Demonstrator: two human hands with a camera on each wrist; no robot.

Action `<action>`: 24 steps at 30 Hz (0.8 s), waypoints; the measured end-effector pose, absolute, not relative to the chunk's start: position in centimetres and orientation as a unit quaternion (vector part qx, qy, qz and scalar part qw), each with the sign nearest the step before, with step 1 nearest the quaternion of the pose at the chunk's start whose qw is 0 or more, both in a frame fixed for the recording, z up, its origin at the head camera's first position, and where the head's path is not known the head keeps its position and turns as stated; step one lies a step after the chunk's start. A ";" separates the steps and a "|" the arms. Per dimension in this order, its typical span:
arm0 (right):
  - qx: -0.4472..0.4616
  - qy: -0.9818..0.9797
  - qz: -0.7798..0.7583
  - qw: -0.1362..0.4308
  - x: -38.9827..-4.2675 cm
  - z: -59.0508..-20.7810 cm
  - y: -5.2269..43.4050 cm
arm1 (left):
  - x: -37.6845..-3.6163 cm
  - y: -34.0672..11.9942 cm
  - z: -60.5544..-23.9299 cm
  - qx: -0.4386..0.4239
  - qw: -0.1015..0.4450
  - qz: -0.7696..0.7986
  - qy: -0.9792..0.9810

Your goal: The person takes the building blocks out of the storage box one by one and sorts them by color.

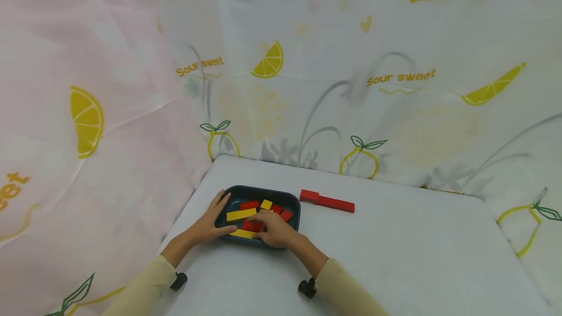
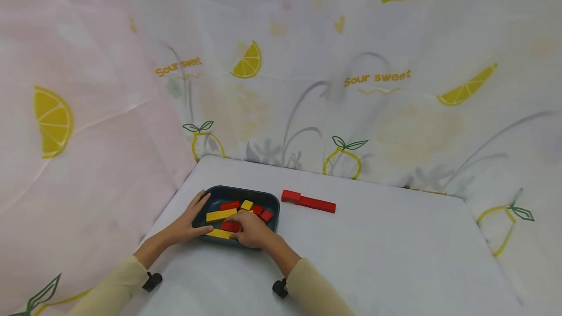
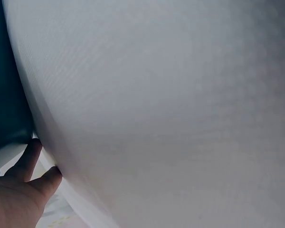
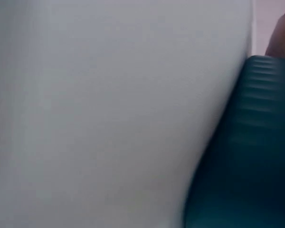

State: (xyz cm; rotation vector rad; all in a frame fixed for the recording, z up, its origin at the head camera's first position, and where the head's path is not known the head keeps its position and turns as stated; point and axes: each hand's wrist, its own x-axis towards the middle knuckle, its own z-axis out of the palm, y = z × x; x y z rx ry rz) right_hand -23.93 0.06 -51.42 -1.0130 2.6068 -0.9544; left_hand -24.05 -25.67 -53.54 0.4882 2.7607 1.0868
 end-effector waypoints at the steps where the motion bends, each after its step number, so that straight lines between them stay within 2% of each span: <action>1: -0.346 0.880 -0.312 0.093 -24.0 -51.5 -0.1 | -24.0 -25.7 -53.6 0.163 0.066 0.361 0.916; 14: -0.318 0.906 -0.259 0.103 -24.9 -52.9 -0.9 | -23.9 -24.9 -54.0 0.162 0.081 0.371 0.911; 24: -0.303 0.908 -0.273 0.093 -25.1 -52.7 -1.5 | -24.1 -25.5 -53.7 0.159 0.062 0.370 0.913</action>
